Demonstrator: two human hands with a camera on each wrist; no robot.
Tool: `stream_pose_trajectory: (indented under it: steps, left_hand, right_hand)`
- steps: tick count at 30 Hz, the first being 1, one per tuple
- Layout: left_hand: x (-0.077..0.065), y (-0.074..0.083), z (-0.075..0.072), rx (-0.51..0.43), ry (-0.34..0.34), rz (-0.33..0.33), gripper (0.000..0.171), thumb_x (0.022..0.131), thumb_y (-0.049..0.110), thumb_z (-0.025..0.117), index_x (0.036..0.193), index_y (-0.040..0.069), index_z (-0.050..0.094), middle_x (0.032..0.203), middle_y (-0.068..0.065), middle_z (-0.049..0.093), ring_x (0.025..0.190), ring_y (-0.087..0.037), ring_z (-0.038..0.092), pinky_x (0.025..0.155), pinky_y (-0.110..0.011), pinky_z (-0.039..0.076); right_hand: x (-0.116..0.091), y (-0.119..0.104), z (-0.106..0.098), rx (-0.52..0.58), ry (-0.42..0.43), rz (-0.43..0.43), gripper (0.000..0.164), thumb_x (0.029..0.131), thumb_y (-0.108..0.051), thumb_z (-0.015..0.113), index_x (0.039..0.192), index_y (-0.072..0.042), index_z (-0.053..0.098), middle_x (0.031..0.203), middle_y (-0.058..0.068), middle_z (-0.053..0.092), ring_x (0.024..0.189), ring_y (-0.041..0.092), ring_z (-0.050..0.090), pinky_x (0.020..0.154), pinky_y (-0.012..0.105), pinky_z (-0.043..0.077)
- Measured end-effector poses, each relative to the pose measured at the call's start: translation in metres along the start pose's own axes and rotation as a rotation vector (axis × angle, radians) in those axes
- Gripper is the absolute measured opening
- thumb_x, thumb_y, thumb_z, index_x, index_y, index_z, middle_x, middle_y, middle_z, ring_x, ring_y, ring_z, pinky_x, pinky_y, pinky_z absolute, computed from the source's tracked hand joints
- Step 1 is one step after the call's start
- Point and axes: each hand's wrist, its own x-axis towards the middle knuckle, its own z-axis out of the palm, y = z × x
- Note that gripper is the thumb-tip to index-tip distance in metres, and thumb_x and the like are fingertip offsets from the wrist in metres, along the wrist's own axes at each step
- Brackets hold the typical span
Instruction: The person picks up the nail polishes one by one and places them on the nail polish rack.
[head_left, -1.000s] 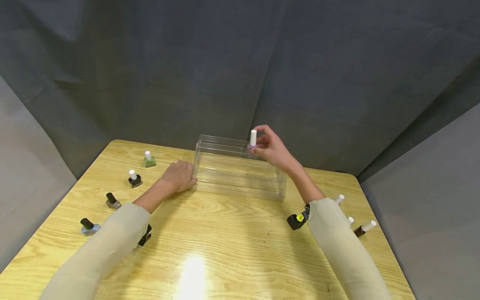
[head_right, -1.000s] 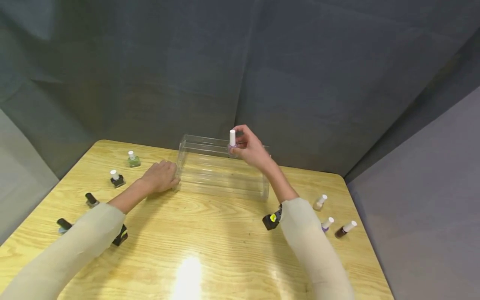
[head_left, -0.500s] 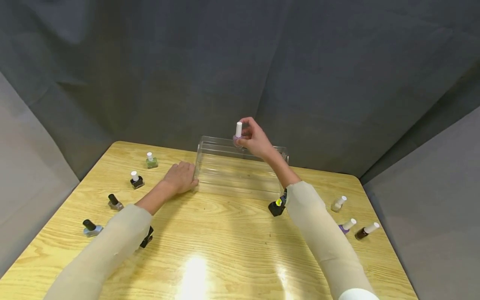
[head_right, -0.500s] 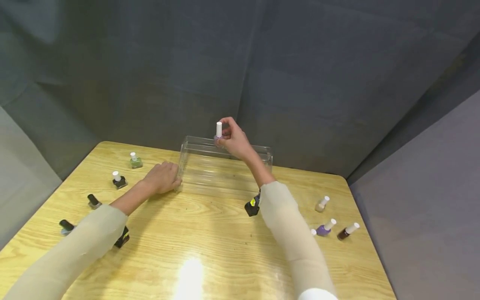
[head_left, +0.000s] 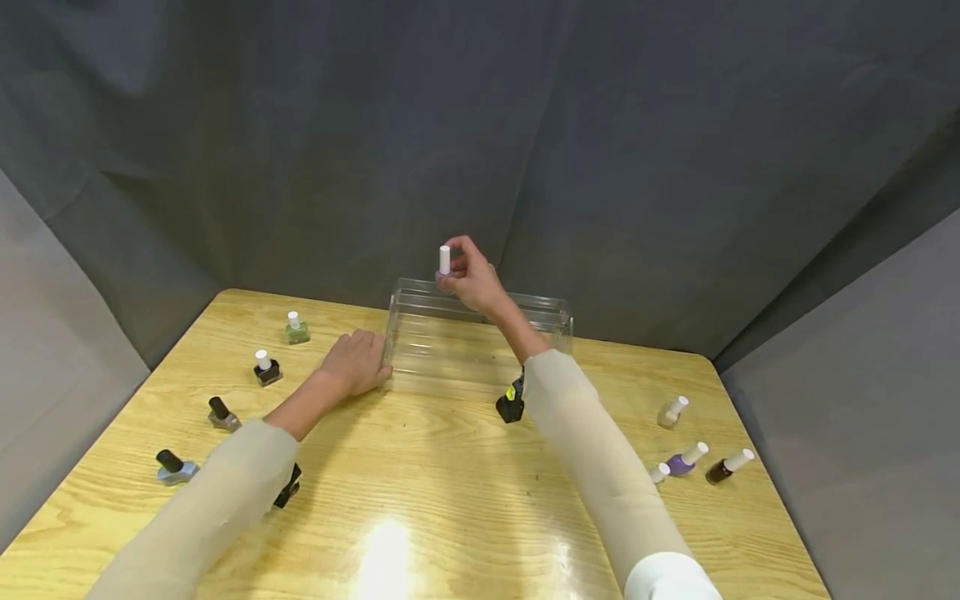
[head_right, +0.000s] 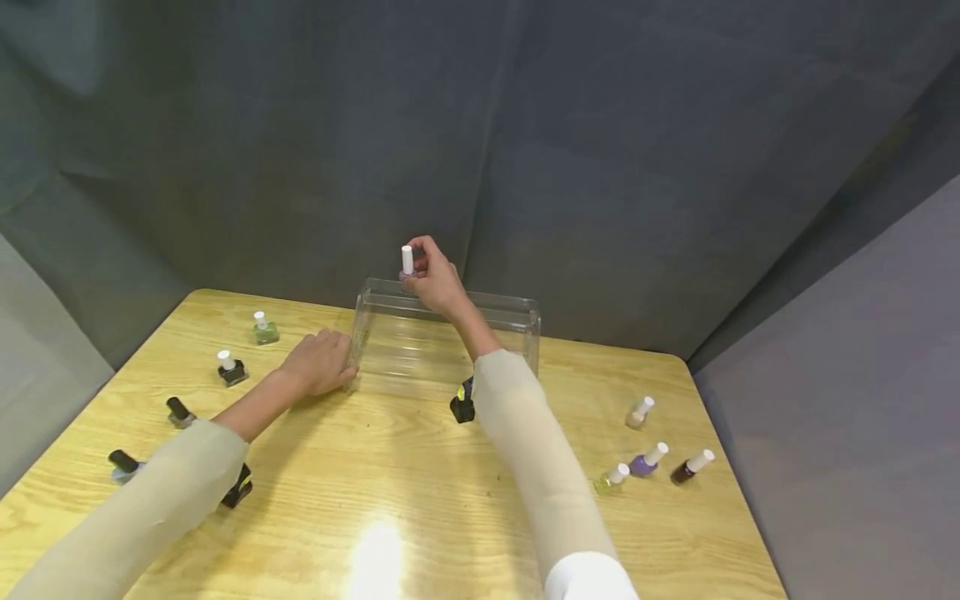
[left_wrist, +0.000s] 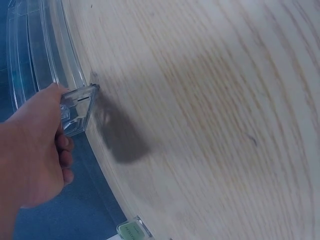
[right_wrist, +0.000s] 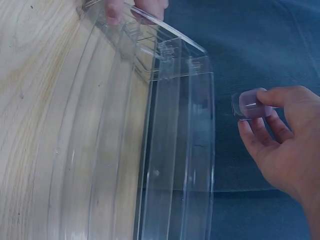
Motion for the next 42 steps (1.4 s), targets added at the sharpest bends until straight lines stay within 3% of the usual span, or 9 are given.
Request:
stream_pose_trajectory:
  steps: [5,11,18,31,42]
  left_hand:
    - [-0.001,0.001,0.001,-0.009,0.030,-0.012,0.043,0.089,0.037,0.053,0.106,-0.003,0.048,0.104,-0.020,0.053,0.102,-0.035,0.048,0.083,-0.049,0.038]
    - [-0.012,0.000,0.007,-0.028,0.009,-0.016,0.041,0.089,0.037,0.052,0.105,-0.001,0.048,0.106,-0.019,0.053,0.103,-0.036,0.047,0.085,-0.050,0.037]
    - [-0.016,-0.002,0.002,-0.025,-0.008,-0.050,0.041,0.091,0.036,0.049,0.107,-0.002,0.047,0.110,-0.018,0.052,0.105,-0.034,0.046,0.087,-0.049,0.036]
    - [-0.016,0.000,-0.001,-0.026,0.008,-0.067,0.040,0.089,0.036,0.052,0.105,-0.001,0.047,0.107,-0.018,0.053,0.102,-0.034,0.047,0.085,-0.049,0.036]
    - [-0.013,0.004,0.004,-0.028,-0.028,-0.078,0.041,0.090,0.038,0.051,0.107,0.000,0.047,0.107,-0.016,0.053,0.102,-0.032,0.047,0.085,-0.047,0.037]
  right_hand:
    - [0.004,0.001,0.010,-0.037,0.013,0.001,0.048,0.082,-0.009,0.069,0.120,-0.020,0.042,0.096,0.007,0.058,0.085,0.017,0.061,0.067,0.032,0.050]
    - [0.004,0.001,0.029,-0.050,0.033,0.023,0.047,0.082,-0.009,0.069,0.120,-0.020,0.043,0.094,0.005,0.059,0.084,0.014,0.062,0.065,0.030,0.049]
    - [0.008,0.001,0.044,-0.012,0.057,0.025,0.047,0.081,-0.008,0.069,0.117,-0.021,0.042,0.097,0.005,0.060,0.088,0.013,0.062,0.068,0.030,0.049]
    - [0.012,0.001,0.053,-0.013,0.105,0.010,0.044,0.082,-0.007,0.068,0.114,-0.021,0.041,0.094,0.006,0.061,0.083,0.011,0.061,0.066,0.028,0.049]
    - [0.010,0.016,0.059,-0.043,0.116,0.003,0.044,0.082,-0.007,0.067,0.115,-0.019,0.040,0.093,0.005,0.060,0.083,0.012,0.062,0.067,0.028,0.049]
